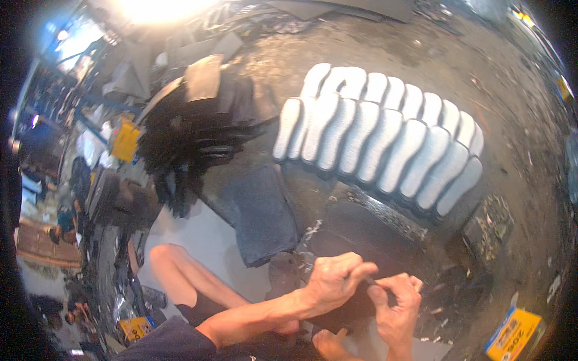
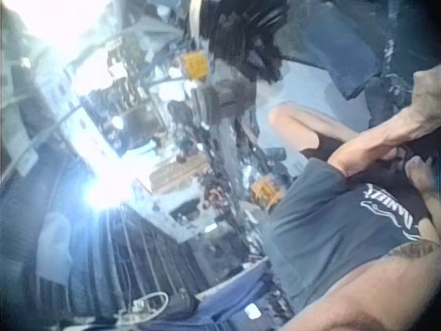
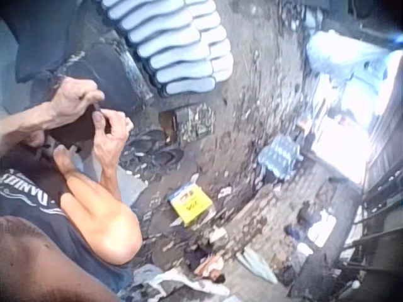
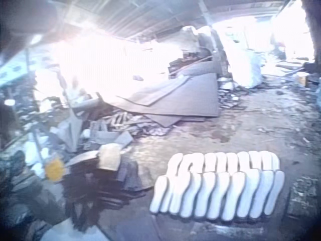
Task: The person sits on the floor and repeatedly picks up black shoe insoles, aligns them, and places them into a growing stack. The person also handles white insoles, picking them up and placing them into a separate stack.
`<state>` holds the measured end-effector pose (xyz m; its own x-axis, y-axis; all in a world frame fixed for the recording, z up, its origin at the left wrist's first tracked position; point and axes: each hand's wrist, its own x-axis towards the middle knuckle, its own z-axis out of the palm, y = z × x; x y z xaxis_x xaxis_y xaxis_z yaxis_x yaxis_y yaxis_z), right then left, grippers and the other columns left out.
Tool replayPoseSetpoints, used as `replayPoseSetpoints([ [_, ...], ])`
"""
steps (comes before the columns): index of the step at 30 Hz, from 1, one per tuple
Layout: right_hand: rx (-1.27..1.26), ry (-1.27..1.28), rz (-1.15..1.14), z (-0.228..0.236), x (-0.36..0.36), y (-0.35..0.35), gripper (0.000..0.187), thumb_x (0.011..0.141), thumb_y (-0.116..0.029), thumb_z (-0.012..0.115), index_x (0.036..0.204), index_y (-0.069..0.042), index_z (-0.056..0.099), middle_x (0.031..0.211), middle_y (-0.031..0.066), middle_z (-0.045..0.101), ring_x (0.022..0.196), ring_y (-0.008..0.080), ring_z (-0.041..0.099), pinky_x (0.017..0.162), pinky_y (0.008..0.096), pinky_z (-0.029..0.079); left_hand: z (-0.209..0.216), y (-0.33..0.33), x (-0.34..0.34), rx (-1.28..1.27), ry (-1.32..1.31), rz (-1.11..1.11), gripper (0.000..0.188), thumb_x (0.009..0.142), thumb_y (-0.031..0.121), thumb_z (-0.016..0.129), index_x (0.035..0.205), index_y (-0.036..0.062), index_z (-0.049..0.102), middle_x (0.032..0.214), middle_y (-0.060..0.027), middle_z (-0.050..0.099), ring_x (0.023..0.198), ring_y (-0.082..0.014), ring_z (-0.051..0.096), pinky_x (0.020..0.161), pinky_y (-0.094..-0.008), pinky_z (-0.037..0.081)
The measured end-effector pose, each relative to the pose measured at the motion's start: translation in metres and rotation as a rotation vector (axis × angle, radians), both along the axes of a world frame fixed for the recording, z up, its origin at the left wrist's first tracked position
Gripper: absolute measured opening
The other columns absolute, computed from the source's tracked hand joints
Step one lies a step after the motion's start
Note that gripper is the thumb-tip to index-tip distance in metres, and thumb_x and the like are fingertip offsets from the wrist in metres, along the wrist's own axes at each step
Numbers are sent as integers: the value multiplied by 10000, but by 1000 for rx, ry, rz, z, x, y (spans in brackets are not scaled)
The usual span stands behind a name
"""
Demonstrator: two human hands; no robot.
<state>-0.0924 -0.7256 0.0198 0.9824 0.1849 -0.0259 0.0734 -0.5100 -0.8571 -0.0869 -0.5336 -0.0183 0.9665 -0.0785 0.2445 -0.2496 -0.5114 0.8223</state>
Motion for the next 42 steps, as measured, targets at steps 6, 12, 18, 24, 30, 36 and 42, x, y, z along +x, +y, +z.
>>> replayPoseSetpoints([
  [6,379,81,-385,-29,8,-23,464,1188,-244,611,794,-139,389,802,-103,341,777,27,326,671,273,266,19,40,-56,333,236,-7,507,1013,469,805,1195,17,665,879,-190,720,793,-330,757,683,-434,589],
  [12,294,262,-168,-47,-4,7,383,1198,-342,572,1253,-4,745,1140,24,712,1098,123,613,1035,310,468,16,93,-96,-329,541,186,380,1050,342,815,925,19,660,791,-111,716,780,-125,685,683,-356,544],
  [18,341,22,-351,-30,14,-3,446,1204,-329,505,1524,-39,617,1388,105,662,1294,213,599,1188,397,427,74,260,5,-552,-263,1111,354,1189,318,552,1180,-1,705,1244,-111,724,1146,-200,674,972,-359,553],
  [24,444,275,-242,-73,-11,-5,209,1138,-130,623,1291,-23,717,1185,43,702,999,137,655,931,309,543,166,532,124,-576,-110,1420,464,1065,546,711,1116,86,751,1039,-77,755,843,-229,701,640,-406,544],
  [30,475,330,-241,-72,-27,19,232,1131,-211,672,1160,8,740,1063,32,738,927,124,675,842,284,536,115,615,134,-329,121,1456,500,1048,533,698,1149,44,736,966,-87,710,748,-209,625,620,-403,486],
  [36,392,366,-289,-84,-22,-5,220,1117,-147,662,1256,8,733,1150,75,735,985,148,698,904,314,580,-26,430,81,216,-655,1199,195,1064,165,671,1115,-23,686,1120,-206,722,1010,-389,700,913,-492,548],
  [42,473,407,-100,-96,-31,26,209,1108,-146,678,1233,11,741,1116,63,750,989,144,700,905,309,571,-175,336,3,540,162,776,631,940,106,799,1494,-106,585,1453,-276,596,1351,-472,553,1193,-502,448],
])
